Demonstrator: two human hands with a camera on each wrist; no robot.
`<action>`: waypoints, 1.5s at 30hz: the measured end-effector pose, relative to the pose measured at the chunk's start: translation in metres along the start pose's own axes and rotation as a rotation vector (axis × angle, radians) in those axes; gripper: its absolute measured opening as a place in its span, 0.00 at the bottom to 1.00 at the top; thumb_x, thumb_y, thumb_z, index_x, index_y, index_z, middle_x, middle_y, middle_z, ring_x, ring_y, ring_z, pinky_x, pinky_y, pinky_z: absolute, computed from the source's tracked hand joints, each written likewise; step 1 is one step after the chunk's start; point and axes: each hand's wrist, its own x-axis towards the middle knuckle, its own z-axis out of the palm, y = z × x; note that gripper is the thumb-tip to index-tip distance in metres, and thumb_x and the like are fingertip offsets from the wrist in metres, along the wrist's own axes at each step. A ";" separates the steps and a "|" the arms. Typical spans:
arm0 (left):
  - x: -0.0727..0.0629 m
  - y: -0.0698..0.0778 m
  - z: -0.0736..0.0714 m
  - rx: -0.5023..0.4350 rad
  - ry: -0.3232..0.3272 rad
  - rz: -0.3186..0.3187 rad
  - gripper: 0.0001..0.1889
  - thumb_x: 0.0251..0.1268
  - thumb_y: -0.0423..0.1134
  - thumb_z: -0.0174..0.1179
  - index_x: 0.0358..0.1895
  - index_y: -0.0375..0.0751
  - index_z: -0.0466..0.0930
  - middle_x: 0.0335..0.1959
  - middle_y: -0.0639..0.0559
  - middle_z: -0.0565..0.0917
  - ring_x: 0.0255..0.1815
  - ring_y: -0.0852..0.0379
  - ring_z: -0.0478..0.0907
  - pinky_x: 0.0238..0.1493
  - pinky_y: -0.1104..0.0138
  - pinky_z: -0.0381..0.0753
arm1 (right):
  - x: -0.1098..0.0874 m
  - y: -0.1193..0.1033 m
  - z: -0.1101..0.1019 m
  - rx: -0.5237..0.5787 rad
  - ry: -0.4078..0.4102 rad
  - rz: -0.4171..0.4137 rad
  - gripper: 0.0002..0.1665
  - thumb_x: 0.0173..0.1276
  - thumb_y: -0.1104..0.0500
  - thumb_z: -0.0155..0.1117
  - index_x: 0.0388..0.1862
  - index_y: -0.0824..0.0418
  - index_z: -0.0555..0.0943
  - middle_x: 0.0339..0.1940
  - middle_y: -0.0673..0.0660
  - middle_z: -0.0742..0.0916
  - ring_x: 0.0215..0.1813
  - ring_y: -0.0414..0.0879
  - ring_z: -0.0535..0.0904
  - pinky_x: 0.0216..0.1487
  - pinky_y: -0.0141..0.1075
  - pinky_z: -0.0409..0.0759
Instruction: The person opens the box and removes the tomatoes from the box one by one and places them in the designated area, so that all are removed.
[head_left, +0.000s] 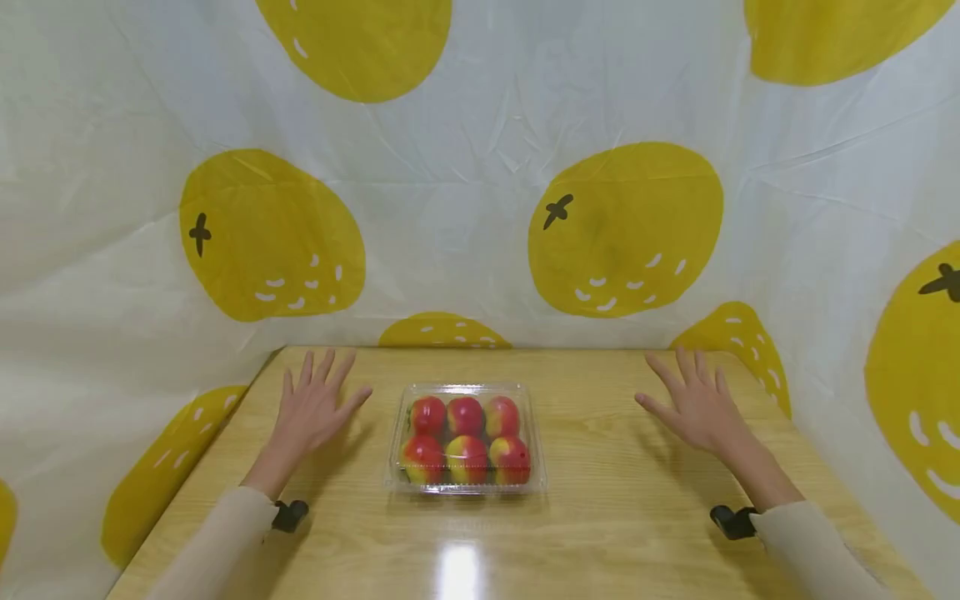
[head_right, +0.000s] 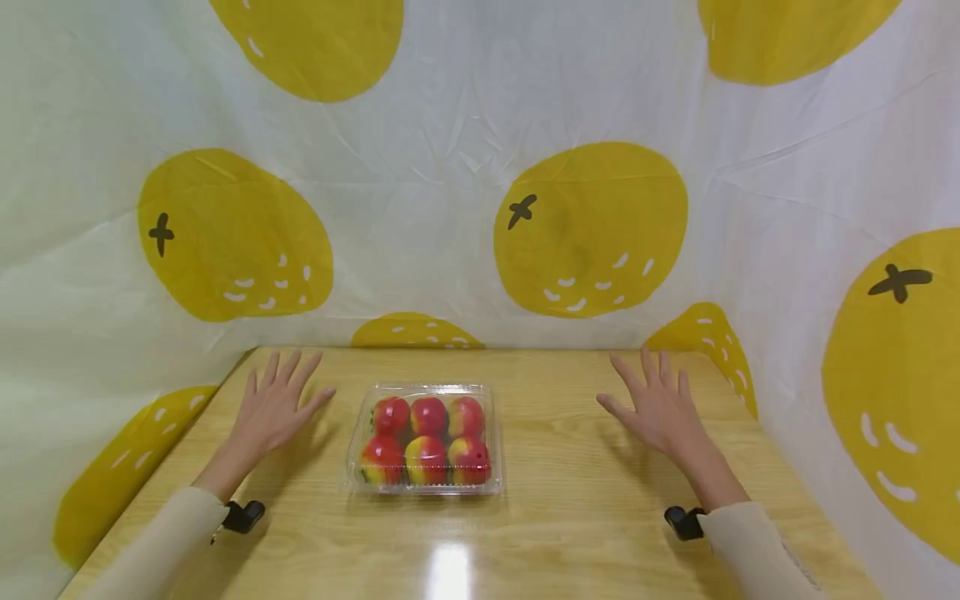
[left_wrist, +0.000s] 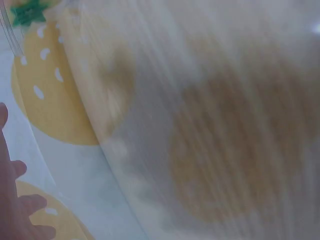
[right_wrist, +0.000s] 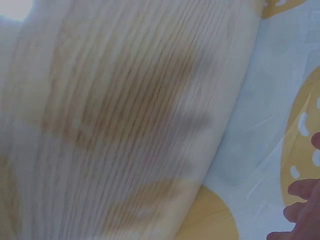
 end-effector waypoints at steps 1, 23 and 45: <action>-0.003 0.001 0.000 -0.003 -0.001 -0.005 0.43 0.73 0.71 0.45 0.83 0.52 0.54 0.84 0.35 0.54 0.84 0.26 0.40 0.74 0.24 0.37 | -0.002 -0.002 0.000 0.006 0.000 0.000 0.47 0.77 0.32 0.51 0.84 0.54 0.55 0.82 0.80 0.49 0.80 0.84 0.41 0.70 0.81 0.41; -0.062 0.019 -0.004 -0.104 0.017 -0.088 0.40 0.76 0.69 0.42 0.83 0.54 0.54 0.82 0.34 0.57 0.83 0.24 0.44 0.71 0.22 0.43 | -0.045 -0.038 0.004 0.038 0.029 -0.078 0.46 0.74 0.34 0.58 0.84 0.52 0.58 0.81 0.79 0.56 0.80 0.82 0.46 0.71 0.80 0.45; -0.075 0.043 0.000 -0.551 -0.020 -0.118 0.34 0.84 0.58 0.38 0.84 0.46 0.51 0.83 0.35 0.57 0.82 0.27 0.51 0.72 0.26 0.53 | -0.058 -0.080 0.015 0.091 0.062 -0.151 0.44 0.72 0.36 0.63 0.81 0.51 0.64 0.80 0.73 0.65 0.79 0.76 0.58 0.73 0.74 0.57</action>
